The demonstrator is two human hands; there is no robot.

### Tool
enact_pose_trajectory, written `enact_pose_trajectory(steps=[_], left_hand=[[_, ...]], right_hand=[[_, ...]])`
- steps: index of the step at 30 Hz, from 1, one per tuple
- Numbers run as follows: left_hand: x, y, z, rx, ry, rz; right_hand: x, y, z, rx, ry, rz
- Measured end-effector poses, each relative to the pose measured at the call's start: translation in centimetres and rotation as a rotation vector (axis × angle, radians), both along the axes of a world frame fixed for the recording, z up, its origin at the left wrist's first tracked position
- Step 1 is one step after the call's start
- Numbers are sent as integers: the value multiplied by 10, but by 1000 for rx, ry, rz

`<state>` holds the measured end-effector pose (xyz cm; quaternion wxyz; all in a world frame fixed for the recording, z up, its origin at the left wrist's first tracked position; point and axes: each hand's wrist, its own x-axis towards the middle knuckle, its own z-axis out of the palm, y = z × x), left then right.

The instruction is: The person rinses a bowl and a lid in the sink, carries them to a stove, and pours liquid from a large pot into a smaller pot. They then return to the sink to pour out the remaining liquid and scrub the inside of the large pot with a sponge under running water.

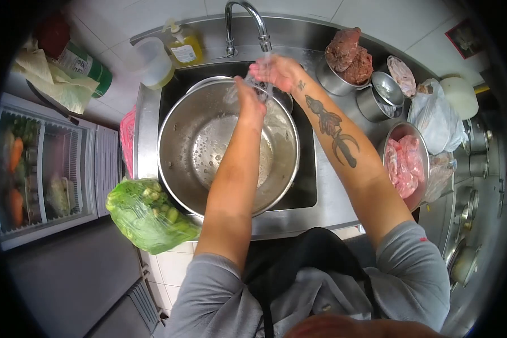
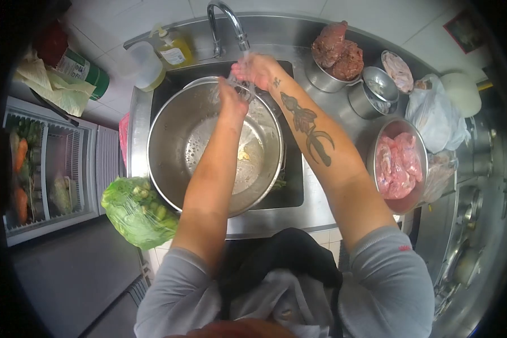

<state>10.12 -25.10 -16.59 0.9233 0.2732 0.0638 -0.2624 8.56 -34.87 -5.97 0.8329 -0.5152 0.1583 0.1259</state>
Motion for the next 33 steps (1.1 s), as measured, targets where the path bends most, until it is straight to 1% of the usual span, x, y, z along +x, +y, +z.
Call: enact_pose_trajectory(steps=[1,3,4,6,7,8,9,11,12,13,14,15,17,18,19,22,24,26,27,28,30,31,32,33], left_hand=[[9,-10,-14,16,-106,-15],[4,-36,-20,642,0,170],[-3,-50,-24,950,59,255],[-38,-51,-23,1016,-381,267],[-73,-46,-4,1157,-540,215],[-100,-46,5,1281,-733,256],[-118,-29,35,1281,-1032,363],[-123,-10,38,1300,-1287,210],[-114,-1,38,1298,-1424,153],[-90,9,20,1386,-1591,164],[-63,25,16,1410,-1601,118],[-37,43,14,1434,-1603,67],[17,79,24,1880,-1827,249],[34,96,38,1987,-1656,117],[43,107,49,2079,-1479,-14],[24,86,49,2107,-1357,-23],[3,53,37,1780,-1503,-69],[-54,6,20,1345,-1439,271],[-79,-3,20,1214,-1584,88],[-96,-3,19,1073,-1712,-95],[-106,13,18,931,-1918,-82],[-108,21,17,844,-2023,-82],[-92,23,13,854,-2039,-31],[-66,25,9,864,-2053,20]], right_hand=[[1,-1,-2,3,-23,-2],[-5,-3,5,-24,-83,-8],[-7,-10,-1,51,-40,-60],[1,-28,-20,187,32,-140],[0,-25,-22,23,18,-63],[8,-16,-22,38,15,-11],[12,-7,-21,61,14,29],[5,8,-27,147,36,68],[9,12,-24,191,38,88],[14,17,-20,233,40,107],[18,20,-15,270,41,125],[18,25,-16,250,20,137],[24,13,-29,108,60,-137],[26,8,-32,36,73,-273],[18,9,-26,-33,79,-361],[-11,5,-7,121,22,135],[-8,-5,-13,172,-18,142],[-15,-22,-16,223,-77,164],[-27,-26,-5,141,-19,305],[-35,-29,6,-7,41,421],[-45,-35,22,-301,153,644],[-42,-41,9,-436,108,550],[-35,-46,-9,-322,59,372],[-28,-44,-21,-275,48,158]])
